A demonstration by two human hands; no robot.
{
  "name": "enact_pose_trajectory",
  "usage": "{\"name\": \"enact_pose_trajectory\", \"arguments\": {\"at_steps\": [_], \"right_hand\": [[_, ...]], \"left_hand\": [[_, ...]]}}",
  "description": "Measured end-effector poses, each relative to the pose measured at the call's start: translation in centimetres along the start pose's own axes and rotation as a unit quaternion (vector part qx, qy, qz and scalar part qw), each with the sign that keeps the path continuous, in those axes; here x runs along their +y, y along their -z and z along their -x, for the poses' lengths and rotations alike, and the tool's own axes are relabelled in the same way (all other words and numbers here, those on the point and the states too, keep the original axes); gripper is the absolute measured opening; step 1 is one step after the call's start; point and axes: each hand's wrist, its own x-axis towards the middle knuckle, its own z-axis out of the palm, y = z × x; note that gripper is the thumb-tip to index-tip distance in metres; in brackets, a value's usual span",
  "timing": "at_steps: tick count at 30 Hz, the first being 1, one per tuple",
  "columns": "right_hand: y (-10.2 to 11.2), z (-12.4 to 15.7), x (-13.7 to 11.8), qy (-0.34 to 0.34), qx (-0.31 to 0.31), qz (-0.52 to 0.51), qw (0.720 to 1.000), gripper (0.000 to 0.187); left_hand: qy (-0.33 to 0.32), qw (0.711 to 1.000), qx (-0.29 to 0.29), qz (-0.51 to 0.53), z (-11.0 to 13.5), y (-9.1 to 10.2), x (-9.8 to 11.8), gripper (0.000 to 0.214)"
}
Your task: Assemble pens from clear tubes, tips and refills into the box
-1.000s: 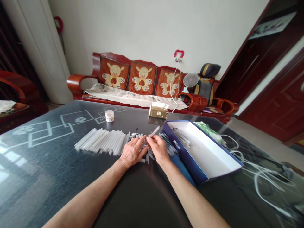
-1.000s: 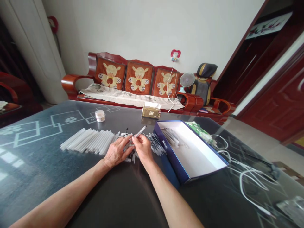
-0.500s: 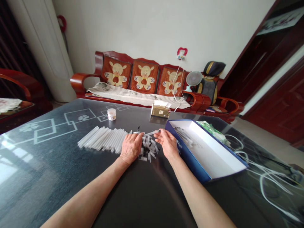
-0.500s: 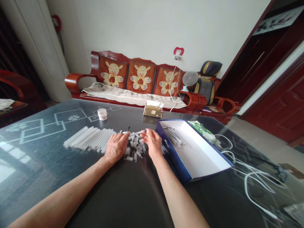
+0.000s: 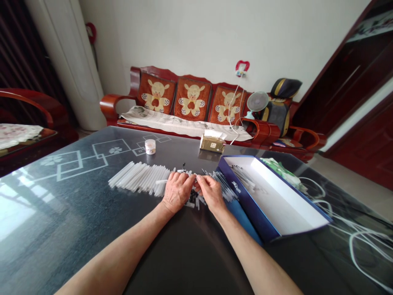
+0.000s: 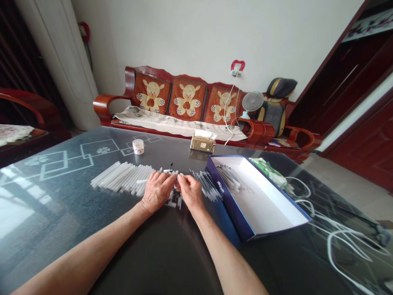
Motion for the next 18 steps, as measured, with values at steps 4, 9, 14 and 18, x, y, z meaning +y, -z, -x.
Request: {"name": "enact_pose_trajectory", "arguments": {"at_steps": [4, 9, 14, 18], "right_hand": [[0.4, -0.4, 0.2, -0.017, -0.016, -0.019, 1.000, 0.035], [1.1, -0.7, -0.6, -0.006, -0.058, -0.023, 0.998, 0.029], [1.3, -0.8, -0.6, -0.009, -0.071, -0.019, 0.997, 0.034], [1.3, -1.0, -0.1, -0.002, -0.038, 0.043, 0.998, 0.034]], "left_hand": [[0.000, 1.000, -0.016, -0.020, -0.1, 0.1, 0.0, 0.025], [0.013, 0.999, -0.038, -0.028, -0.4, 0.3, 0.2, 0.027], [0.018, 0.998, -0.053, -0.040, -0.4, 0.4, 0.2, 0.028], [0.012, 0.998, -0.051, -0.042, -0.3, 0.2, 0.1, 0.029]]}}
